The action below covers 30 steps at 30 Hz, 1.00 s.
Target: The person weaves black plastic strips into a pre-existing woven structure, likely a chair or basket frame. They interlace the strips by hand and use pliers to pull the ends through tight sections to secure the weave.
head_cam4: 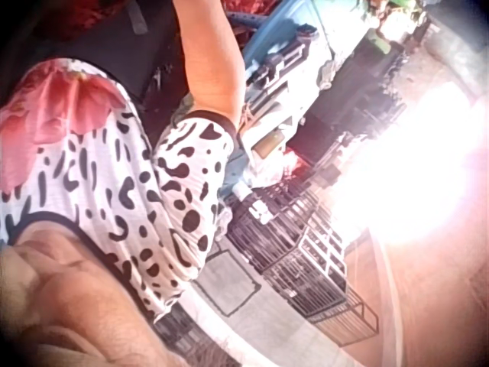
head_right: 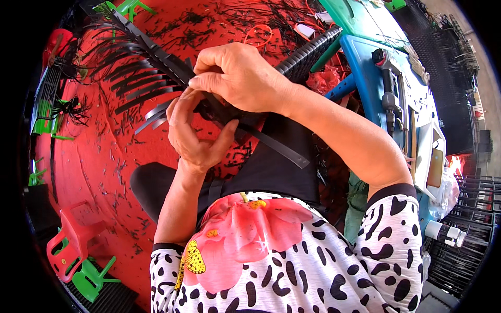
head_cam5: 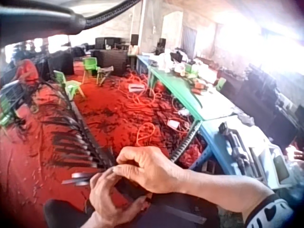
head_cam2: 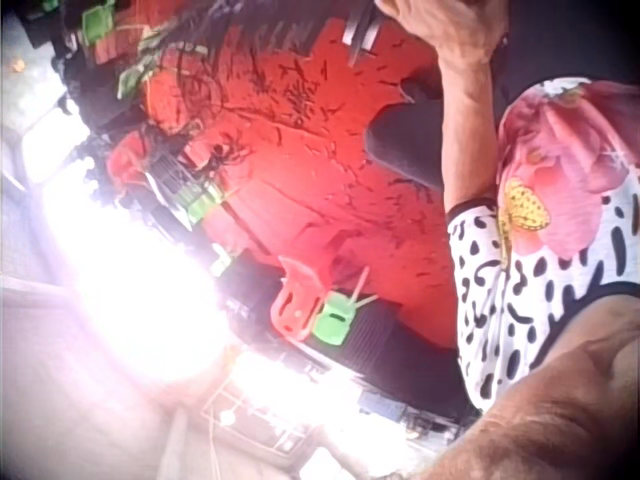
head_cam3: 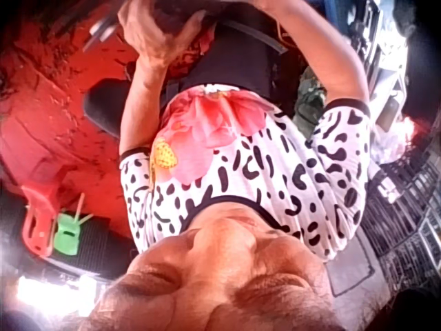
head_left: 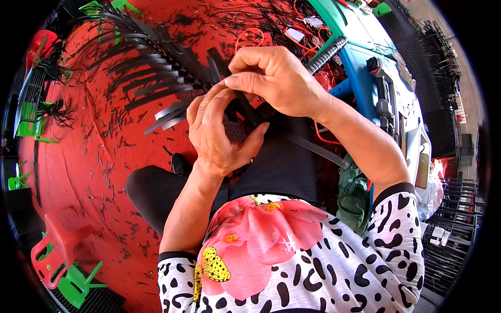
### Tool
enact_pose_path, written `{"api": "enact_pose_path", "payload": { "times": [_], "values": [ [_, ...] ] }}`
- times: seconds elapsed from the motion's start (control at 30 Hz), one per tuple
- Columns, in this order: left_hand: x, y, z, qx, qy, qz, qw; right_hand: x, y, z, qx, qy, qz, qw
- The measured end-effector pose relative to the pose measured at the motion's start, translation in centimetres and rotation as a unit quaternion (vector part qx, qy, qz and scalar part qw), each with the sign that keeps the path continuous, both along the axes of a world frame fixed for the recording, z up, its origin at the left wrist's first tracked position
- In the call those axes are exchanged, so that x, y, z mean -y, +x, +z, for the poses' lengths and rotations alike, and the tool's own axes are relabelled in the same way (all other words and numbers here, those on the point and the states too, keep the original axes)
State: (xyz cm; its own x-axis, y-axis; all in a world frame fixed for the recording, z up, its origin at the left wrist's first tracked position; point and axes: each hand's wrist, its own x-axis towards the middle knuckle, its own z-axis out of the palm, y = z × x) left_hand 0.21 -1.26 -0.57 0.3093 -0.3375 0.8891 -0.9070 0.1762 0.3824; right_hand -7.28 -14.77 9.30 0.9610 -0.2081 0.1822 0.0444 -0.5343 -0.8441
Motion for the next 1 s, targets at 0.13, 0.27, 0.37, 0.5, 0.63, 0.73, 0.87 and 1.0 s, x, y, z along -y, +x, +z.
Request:
{"api": "enact_pose_path", "payload": {
  "times": [0.13,0.27,0.37,0.5,0.63,0.73,0.87,1.0],
  "values": [
    [-0.1,0.1,0.4,0.027,0.008,-0.015,0.999,2.2,-2.3,0.0,0.049,-0.177,0.042,0.982],
    [0.2,0.3,0.8,0.056,0.011,-0.033,0.998,3.3,-3.2,0.0,0.023,-0.215,0.174,0.961],
    [0.0,0.3,1.2,0.066,0.047,-0.021,0.997,3.5,-2.9,0.0,0.009,-0.264,0.219,0.939],
    [0.0,0.5,0.8,0.081,0.048,-0.020,0.995,2.8,-3.5,-1.3,0.101,-0.361,0.157,0.914],
    [0.1,0.7,1.0,0.088,0.057,-0.033,0.994,1.7,-4.0,-2.5,0.172,-0.370,0.078,0.910],
    [0.1,0.9,1.0,0.095,0.066,-0.036,0.993,1.5,-4.0,-3.2,0.199,-0.368,0.054,0.907],
    [0.0,0.8,1.1,0.095,0.079,-0.036,0.992,1.2,-4.1,-3.4,0.186,-0.376,0.039,0.907],
    [0.0,1.1,1.0,0.100,0.077,-0.046,0.991,0.5,-3.9,-2.8,0.157,-0.393,0.030,0.905]
  ]
}}
